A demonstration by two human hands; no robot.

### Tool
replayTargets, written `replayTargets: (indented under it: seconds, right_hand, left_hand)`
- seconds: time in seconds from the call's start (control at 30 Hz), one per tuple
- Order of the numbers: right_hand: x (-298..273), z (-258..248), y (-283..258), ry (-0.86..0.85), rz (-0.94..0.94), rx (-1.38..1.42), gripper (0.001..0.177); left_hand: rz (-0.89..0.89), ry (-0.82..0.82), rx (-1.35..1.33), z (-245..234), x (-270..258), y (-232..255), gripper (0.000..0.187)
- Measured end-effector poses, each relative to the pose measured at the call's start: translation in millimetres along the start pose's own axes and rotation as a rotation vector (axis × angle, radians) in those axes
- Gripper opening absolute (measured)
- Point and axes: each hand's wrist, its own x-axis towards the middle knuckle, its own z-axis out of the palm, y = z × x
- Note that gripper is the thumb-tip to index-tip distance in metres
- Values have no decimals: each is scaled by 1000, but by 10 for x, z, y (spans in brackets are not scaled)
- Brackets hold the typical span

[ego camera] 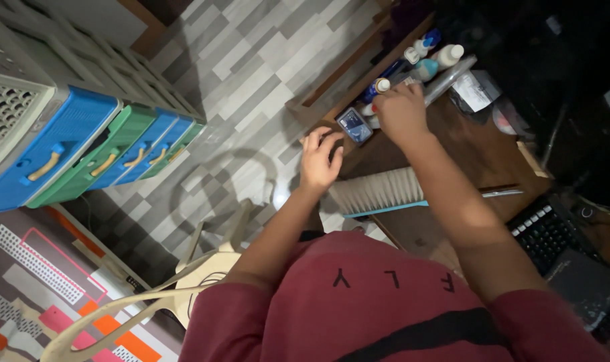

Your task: Cleaning and organizing a desk area, including wiping surfaces and arranging items.

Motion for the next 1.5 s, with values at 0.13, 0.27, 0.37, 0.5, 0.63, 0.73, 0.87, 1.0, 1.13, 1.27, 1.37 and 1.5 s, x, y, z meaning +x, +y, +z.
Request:
replayTargets:
  seconds: [0.13,0.27,0.37,0.5,0.63,0.73,0.87,1.0,1.13,1.27,1.37,1.5]
  right_hand:
    - [-20,-138,-40,41,40,38,5]
    - [-87,-460,-114,138,95,178,17]
    - [-368,-669,-144,223,185,357,19]
    - [-1136,-749,-167,326,345,528,16]
    - [-2369,-531,-282,370,523,563,14]
    - [-3319,-519,-549,315,711,635,12]
    - [-4579,-454,-1061,325,1070,794,19]
    - [-5860,-78,-1601,380,1349,1097,21]
    - [-6917,87,-1869,513,1361,1073,20]
    - [-7710,266,-1794,694,1520,1150,24]
    - [-8110,350,-1553,955,1605,1330,29]
    - [-8522,436,-984,1215,1666,1388,39]
  left_hand:
    - [0,-3,-7,1,-20,48,29]
    - [46,-17,-37,-38,-21,240,28]
    - [112,-82,-57,51,-43,372,27]
    - [233,-250,-116,304,-177,663,28]
    - [397,-398,-133,762,-541,947,34]
    - [273,-652,-326,1017,-941,1266,32]
    - [409,-722,-223,1395,-1727,1612,25]
    - [353,-840,-270,1894,-2698,1823,28]
    - [282,-973,-305,2358,-3659,2015,32]
    - [23,-896,-467,2760,-4259,2110,33]
    - [-205,-778,-468,3076,-4501,1802,33]
    - [85,-877,-325,3054,-4520,1997,10]
